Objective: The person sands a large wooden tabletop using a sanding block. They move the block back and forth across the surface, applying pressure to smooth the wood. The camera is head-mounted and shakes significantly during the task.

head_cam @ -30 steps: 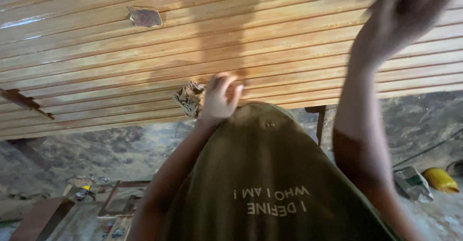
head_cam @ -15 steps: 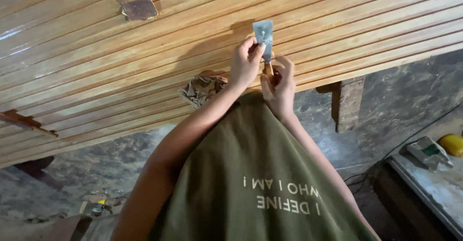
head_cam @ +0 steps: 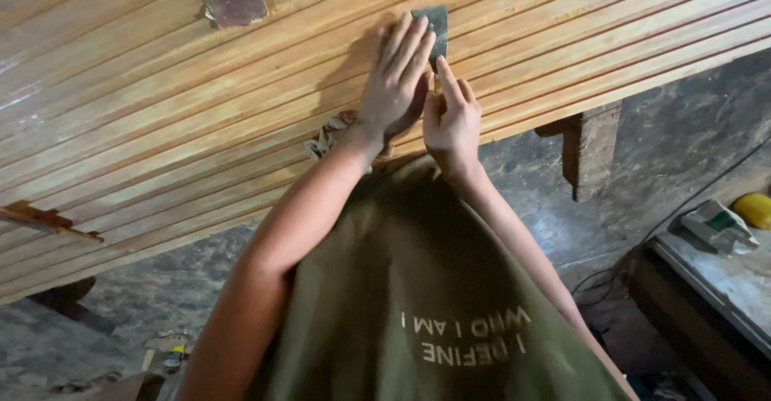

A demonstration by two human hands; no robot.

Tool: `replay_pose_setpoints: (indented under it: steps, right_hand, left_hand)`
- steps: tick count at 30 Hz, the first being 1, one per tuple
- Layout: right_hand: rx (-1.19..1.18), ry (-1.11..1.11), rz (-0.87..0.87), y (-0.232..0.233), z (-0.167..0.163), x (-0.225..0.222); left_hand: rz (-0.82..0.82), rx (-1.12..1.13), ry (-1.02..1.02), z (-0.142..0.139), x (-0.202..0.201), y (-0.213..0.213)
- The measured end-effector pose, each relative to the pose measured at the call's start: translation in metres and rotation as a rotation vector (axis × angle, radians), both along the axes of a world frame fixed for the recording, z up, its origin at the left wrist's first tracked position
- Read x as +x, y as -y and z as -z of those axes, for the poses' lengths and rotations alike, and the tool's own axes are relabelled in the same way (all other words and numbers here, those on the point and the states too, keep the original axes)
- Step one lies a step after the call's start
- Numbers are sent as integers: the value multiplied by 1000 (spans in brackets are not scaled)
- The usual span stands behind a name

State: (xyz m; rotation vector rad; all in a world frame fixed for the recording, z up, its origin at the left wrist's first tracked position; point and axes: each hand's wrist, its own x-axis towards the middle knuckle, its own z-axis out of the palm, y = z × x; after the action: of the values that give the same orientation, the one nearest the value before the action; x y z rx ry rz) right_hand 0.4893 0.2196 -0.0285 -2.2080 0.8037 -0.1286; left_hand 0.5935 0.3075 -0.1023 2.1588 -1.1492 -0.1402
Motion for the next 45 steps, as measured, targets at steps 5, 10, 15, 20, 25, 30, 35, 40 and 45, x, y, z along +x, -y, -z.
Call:
replay_pose_setpoints:
  steps: [5, 10, 15, 20, 25, 30, 35, 40, 45]
  right_hand:
    - [-53, 6, -12, 1, 2, 6]
    - [-17, -9, 10, 1, 1, 9]
    - [-9, -75, 20, 1, -3, 13]
    - [-5, -32, -12, 4, -4, 15]
    - [-55, 15, -59, 6, -3, 15]
    - [22, -30, -7, 8, -5, 17]
    - [-12, -30, -35, 9, -7, 18]
    - [39, -11, -7, 9, -10, 21]
    - [56, -41, 29, 10, -10, 24]
  left_hand:
    - [63, -83, -213, -1, 1, -3]
    - [62, -157, -190, 0, 3, -5]
    - [39, -157, -221, 4, 0, -5]
    - [24, -150, -177, 5, -2, -6]
    - [28, -137, -209, 4, -2, -6]
    - [39, -117, -227, 4, -1, -4]
    - [32, -191, -185, 3, 0, -3]
    - [30, -152, -244, 0, -1, -6]
    - [19, -150, -244, -1, -1, -2]
